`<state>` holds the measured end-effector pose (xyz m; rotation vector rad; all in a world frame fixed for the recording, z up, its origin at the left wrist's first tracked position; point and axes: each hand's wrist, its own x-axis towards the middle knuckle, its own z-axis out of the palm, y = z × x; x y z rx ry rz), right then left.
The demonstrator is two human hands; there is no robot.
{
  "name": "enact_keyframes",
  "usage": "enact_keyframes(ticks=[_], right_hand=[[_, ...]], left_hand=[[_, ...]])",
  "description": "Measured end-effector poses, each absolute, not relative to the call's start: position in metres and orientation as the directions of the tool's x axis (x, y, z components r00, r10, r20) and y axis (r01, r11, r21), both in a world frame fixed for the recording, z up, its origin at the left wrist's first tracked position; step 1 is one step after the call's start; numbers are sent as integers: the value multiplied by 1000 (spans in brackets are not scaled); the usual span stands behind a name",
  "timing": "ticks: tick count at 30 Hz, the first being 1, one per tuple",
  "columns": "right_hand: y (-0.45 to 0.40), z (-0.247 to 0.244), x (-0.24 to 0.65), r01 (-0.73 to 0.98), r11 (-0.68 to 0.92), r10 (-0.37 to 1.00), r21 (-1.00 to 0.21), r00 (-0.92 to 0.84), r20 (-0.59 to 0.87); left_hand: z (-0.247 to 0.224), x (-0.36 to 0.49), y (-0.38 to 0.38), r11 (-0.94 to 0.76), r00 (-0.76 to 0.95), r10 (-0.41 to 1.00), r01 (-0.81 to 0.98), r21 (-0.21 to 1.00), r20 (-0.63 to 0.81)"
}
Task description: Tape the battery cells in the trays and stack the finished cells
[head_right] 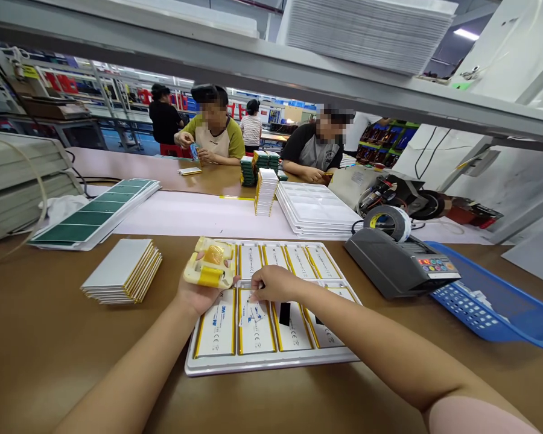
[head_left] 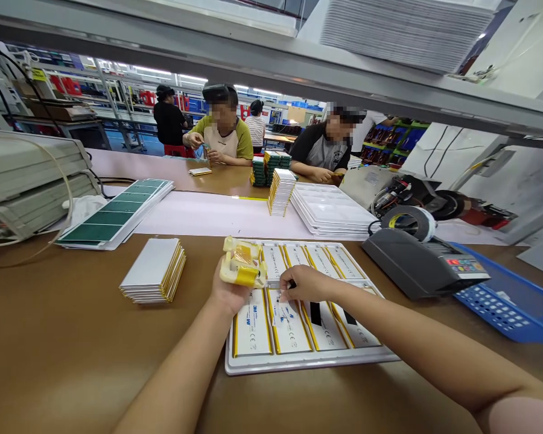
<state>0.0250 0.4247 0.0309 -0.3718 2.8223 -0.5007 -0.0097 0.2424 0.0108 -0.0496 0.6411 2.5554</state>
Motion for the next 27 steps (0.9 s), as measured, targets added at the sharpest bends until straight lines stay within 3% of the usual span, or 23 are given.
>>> enact_keyframes(ticks=[6, 12, 14, 19, 24, 27], right_hand=[[423, 29, 29, -228, 883, -341, -411, -912, -229], [417, 30, 23, -266, 698, -583, -665, -749, -313], [406, 28, 18, -253, 727, -519, -639, -811, -269], [377, 20, 12, -156, 905, -216, -396, -970, -114], [372, 26, 16, -308, 887, -389, -345, -900, -198], [375, 29, 15, -237, 921, -293, -309, -944, -149]], left_hand=[[6, -13, 244, -766, -866, 486, -487, 419, -118], [5, -12, 244, -780, -864, 491, -493, 385, -111], [4, -11, 242, -808, -879, 471, -465, 363, -76], [4, -12, 237, -853, -906, 422, -410, 323, -35], [4, -12, 239, -860, -912, 405, -405, 310, -67], [4, -12, 240, -858, -907, 416, -417, 301, -68]])
